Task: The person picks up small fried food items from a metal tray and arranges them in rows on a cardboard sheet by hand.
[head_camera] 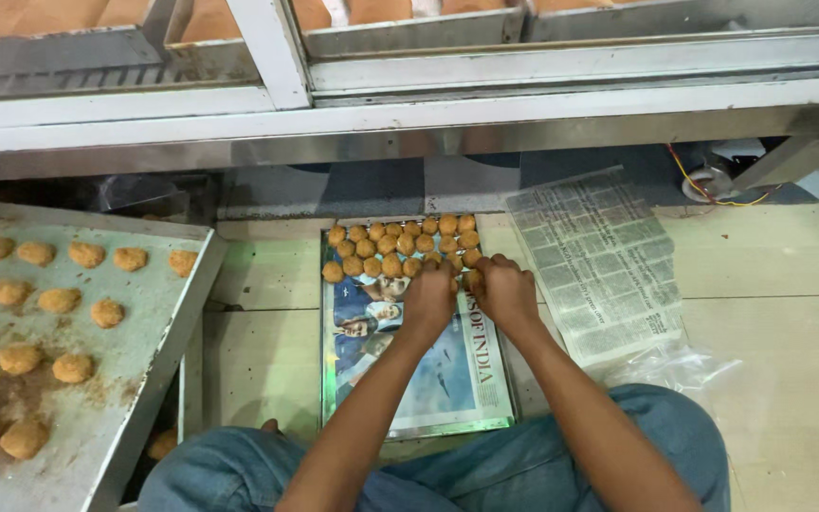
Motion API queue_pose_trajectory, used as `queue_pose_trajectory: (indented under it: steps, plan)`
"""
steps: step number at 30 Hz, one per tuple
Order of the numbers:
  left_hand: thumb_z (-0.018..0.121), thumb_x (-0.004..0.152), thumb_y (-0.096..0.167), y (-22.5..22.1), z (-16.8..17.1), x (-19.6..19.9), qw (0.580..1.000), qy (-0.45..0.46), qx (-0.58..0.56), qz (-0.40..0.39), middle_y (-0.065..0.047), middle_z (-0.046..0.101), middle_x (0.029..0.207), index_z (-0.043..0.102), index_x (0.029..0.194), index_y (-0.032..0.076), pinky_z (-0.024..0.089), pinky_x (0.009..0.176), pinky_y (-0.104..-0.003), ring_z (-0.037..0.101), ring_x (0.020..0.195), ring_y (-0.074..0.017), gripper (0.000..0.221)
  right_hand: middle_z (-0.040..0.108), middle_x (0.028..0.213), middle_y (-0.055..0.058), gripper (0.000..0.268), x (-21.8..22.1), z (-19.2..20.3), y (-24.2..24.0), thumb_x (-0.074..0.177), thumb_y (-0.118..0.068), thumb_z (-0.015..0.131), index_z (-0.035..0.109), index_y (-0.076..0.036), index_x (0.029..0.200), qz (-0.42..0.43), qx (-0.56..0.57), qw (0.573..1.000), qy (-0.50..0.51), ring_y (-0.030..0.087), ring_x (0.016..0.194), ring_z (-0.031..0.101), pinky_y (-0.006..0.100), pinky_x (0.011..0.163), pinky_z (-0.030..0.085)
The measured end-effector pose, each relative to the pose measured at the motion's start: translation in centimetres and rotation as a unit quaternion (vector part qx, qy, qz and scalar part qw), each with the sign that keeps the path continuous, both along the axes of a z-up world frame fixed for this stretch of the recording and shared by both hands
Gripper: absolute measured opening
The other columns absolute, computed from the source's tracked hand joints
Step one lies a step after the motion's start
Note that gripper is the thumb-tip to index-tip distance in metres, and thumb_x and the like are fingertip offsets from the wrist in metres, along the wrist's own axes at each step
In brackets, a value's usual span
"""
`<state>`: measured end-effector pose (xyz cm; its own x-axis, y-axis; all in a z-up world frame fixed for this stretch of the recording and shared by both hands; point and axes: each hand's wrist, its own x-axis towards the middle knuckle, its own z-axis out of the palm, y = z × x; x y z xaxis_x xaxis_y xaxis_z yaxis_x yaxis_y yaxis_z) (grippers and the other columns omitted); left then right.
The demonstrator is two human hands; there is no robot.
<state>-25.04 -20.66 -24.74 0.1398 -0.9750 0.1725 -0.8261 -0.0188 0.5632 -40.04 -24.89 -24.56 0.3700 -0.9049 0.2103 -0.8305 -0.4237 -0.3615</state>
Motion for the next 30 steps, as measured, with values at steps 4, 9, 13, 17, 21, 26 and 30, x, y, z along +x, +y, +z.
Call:
queue_pose_trajectory:
  steps: [4, 9, 13, 17, 21, 26, 30]
  plan:
    - [0.066, 0.086, 0.006, -0.6, -1.2, -0.2, 1.0, -0.003, -0.008, -0.004, -0.021, 0.059, 0.116, 0.062, 0.112, 0.006, 0.055, 0.081, -0.053, 0.065, 0.099, -0.044, 0.026, 0.068, 0.102, 0.012, 0.022, 0.5, -0.5, 0.4, 0.086, -0.021, 0.069, 0.069, -0.01, 0.105, -0.003, 0.003, 1.0, 0.01, 0.033, 0.101, 0.066, 0.052, 0.082, 0.05]
    - [0.071, 0.083, 0.0, -0.2, -1.3, -0.1, 0.995, 0.03, -0.089, -0.026, -0.021, 0.06, 0.114, 0.06, 0.115, 0.006, 0.055, 0.083, -0.052, 0.065, 0.101, -0.0438, 0.034, 0.066, 0.103, 0.012, 0.019, 0.6, -1.0, 0.5, 0.09, -0.02, 0.067, 0.066, -0.01, 0.106, -0.027, -0.001, 1.0, 0.003, 0.034, 0.102, 0.065, 0.051, 0.083, 0.05]
    - [0.074, 0.078, 0.003, 0.4, 0.9, 0.3, 0.999, 0.002, -0.014, -0.037, -0.022, 0.059, 0.121, 0.055, 0.125, 0.005, 0.056, 0.08, -0.051, 0.066, 0.1, -0.0433, 0.051, 0.066, 0.105, 0.014, 0.031, 0.1, -1.4, 0.1, 0.084, -0.021, 0.07, 0.064, -0.009, 0.113, -0.023, -0.018, 0.999, 0.015, 0.036, 0.101, 0.065, 0.051, 0.081, 0.051]
    - [0.078, 0.078, 0.013, 2.6, 7.3, 4.8, 0.989, -0.076, 0.058, -0.115, -0.021, 0.066, 0.113, 0.047, 0.141, 0.007, 0.055, 0.081, -0.051, 0.068, 0.1, -0.0403, 0.07, 0.065, 0.113, 0.02, 0.046, 0.1, 0.1, -0.3, 0.082, -0.027, 0.076, 0.063, -0.008, 0.122, -0.008, -0.007, 1.0, 0.026, 0.04, 0.102, 0.065, 0.05, 0.082, 0.056]
    - [0.076, 0.078, 0.013, 10.4, 15.4, 14.7, 0.977, -0.184, -0.013, -0.111, -0.019, 0.067, 0.114, 0.049, 0.142, 0.008, 0.056, 0.078, -0.05, 0.07, 0.096, -0.0385, 0.07, 0.067, 0.117, 0.02, 0.053, 1.1, 4.9, 1.6, 0.085, -0.036, 0.076, 0.066, -0.004, 0.125, 0.036, -0.049, 0.996, -0.064, 0.037, 0.095, 0.069, 0.048, 0.08, 0.056]
    - [0.078, 0.077, 0.016, 26.6, 19.1, 29.6, 0.981, -0.154, -0.034, 0.113, -0.018, 0.067, 0.117, 0.058, 0.132, 0.01, 0.054, 0.083, -0.05, 0.065, 0.107, -0.039, 0.059, 0.069, 0.11, 0.017, 0.054, 8.3, 10.8, 8.0, 0.082, -0.035, 0.075, 0.067, -0.004, 0.126, 0.174, 0.021, 0.97, -0.17, 0.029, 0.093, 0.073, 0.041, 0.078, 0.057]
    - [0.075, 0.074, 0.012, 32.3, 16.7, 35.2, 0.949, -0.158, -0.055, 0.266, -0.017, 0.066, 0.118, 0.062, 0.128, 0.01, 0.054, 0.087, -0.049, 0.064, 0.109, -0.0389, 0.055, 0.071, 0.109, 0.014, 0.04, 20.7, 13.2, 11.7, 0.084, -0.029, 0.077, 0.07, -0.005, 0.115, 0.311, -0.001, 0.936, -0.166, 0.029, 0.094, 0.071, 0.04, 0.079, 0.057]
